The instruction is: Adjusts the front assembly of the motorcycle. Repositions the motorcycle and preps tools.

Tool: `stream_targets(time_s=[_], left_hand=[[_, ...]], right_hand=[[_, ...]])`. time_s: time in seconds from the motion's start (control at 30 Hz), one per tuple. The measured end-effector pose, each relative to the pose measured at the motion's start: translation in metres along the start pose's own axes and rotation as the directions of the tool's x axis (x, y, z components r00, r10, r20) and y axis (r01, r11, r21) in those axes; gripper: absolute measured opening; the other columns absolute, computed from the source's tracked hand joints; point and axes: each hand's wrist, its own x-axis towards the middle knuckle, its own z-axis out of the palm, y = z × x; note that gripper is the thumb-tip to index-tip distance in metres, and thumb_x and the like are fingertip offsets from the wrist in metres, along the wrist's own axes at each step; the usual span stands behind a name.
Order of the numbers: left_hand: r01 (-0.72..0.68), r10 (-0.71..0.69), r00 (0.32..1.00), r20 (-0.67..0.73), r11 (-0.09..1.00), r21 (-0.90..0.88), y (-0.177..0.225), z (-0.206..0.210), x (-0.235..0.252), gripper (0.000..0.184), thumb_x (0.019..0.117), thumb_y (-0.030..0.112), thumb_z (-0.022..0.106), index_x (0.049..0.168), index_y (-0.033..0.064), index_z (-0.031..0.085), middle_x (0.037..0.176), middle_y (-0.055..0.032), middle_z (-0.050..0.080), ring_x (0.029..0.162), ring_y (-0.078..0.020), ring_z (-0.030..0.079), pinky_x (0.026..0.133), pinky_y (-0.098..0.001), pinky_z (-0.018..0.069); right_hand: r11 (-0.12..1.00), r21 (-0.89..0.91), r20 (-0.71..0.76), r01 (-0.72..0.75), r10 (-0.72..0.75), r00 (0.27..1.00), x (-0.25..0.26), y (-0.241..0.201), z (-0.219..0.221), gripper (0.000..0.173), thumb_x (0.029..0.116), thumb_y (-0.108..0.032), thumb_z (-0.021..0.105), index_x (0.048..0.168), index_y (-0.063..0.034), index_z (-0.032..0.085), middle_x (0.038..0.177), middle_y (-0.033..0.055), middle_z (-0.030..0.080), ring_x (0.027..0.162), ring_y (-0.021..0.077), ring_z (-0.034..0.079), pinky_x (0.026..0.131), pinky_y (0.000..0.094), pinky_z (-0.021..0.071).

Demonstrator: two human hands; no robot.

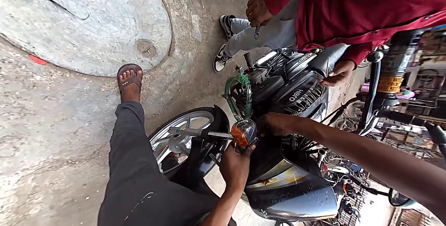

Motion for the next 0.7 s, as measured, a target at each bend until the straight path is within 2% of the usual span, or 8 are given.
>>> stream_targets(time_s=[0.1,0.2,0.33,0.4,0.53,0.6,0.67,0.7], left_hand=[[-0.008,0.008,1.000,-0.025,1.000,-0.011,-0.001,0.001,-0.001,0.046,0.0744,0.050,0.091,0.097,0.0144,0.072,0.068,0.0019,0.063,0.065,-0.0187,0.061,0.064,-0.0494,0.0527],[-0.003,0.002,1.000,-0.025,1.000,-0.014,-0.002,0.001,-0.003,0.047,0.0743,0.050,0.091,0.099,0.0142,0.073,0.068,0.0019,0.064,0.065,-0.0188,0.062,0.065,-0.0498,0.0531],[0.007,-0.008,1.000,-0.022,1.000,-0.012,-0.001,0.001,-0.004,0.045,0.0742,0.050,0.091,0.095,0.0147,0.072,0.069,0.0011,0.063,0.066,-0.0195,0.062,0.065,-0.0501,0.0526],[0.007,-0.007,1.000,-0.027,1.000,-0.009,-0.001,0.000,-0.003,0.044,0.0739,0.050,0.091,0.094,0.0149,0.072,0.069,0.0016,0.063,0.066,-0.0194,0.061,0.064,-0.0495,0.0526],[0.008,-0.008,1.000,-0.026,1.000,0.004,0.002,-0.001,-0.002,0.045,0.0744,0.050,0.091,0.094,0.0150,0.071,0.069,0.0016,0.063,0.066,-0.0193,0.062,0.065,-0.0491,0.0525],[0.017,-0.017,1.000,-0.018,1.000,0.012,0.002,-0.002,-0.002,0.047,0.0751,0.051,0.090,0.097,0.0139,0.071,0.070,0.0005,0.064,0.067,-0.0204,0.062,0.066,-0.0503,0.0525],[0.005,-0.005,1.000,-0.021,1.000,0.010,0.000,-0.001,-0.002,0.049,0.0751,0.052,0.090,0.101,0.0141,0.072,0.072,0.0006,0.066,0.069,-0.0203,0.064,0.067,-0.0507,0.0539],[-0.008,0.008,1.000,-0.025,1.000,0.000,-0.001,0.000,-0.002,0.049,0.0751,0.051,0.090,0.102,0.0136,0.072,0.073,0.0003,0.066,0.069,-0.0205,0.064,0.068,-0.0510,0.0541]], right_hand=[[0.999,-0.036,-0.015,0.041,-0.042,0.999,-0.002,-0.006,0.000,0.010,0.0974,-0.007,0.067,0.104,-0.0053,0.074,0.105,0.0092,0.071,0.099,0.0214,0.067,0.094,0.0420,0.0536],[0.997,-0.037,-0.019,0.065,-0.066,0.998,-0.002,-0.004,0.002,0.010,0.0974,-0.006,0.066,0.103,-0.0043,0.074,0.103,0.0100,0.071,0.097,0.0217,0.067,0.093,0.0422,0.0538],[0.992,-0.125,0.011,-0.016,0.017,1.000,0.003,0.000,0.006,0.025,0.1012,-0.029,0.067,0.102,-0.0042,0.070,0.094,0.0098,0.069,0.091,0.0227,0.068,0.087,0.0443,0.0540],[0.993,-0.116,-0.003,-0.005,0.005,1.000,0.003,0.004,0.006,0.028,0.1002,-0.032,0.068,0.102,-0.0047,0.069,0.094,0.0093,0.069,0.091,0.0216,0.067,0.087,0.0434,0.0541],[0.995,0.072,-0.047,0.072,-0.069,0.997,-0.004,0.009,0.005,0.012,0.0975,-0.010,0.069,0.108,-0.0052,0.073,0.103,0.0092,0.071,0.093,0.0191,0.069,0.090,0.0400,0.0561],[0.993,0.089,-0.041,0.074,-0.071,0.997,-0.003,0.010,0.006,0.011,0.0963,-0.008,0.069,0.104,-0.0069,0.076,0.101,0.0069,0.073,0.093,0.0168,0.069,0.089,0.0387,0.0558],[0.999,0.039,-0.039,0.032,-0.030,0.999,0.000,0.008,0.004,0.011,0.0955,-0.018,0.074,0.099,-0.0082,0.077,0.094,0.0045,0.074,0.088,0.0153,0.069,0.087,0.0394,0.0562],[1.000,0.015,-0.048,0.014,-0.014,0.999,0.001,0.007,0.004,0.017,0.0949,-0.024,0.075,0.095,-0.0069,0.076,0.088,0.0051,0.072,0.084,0.0165,0.068,0.083,0.0413,0.0556]])
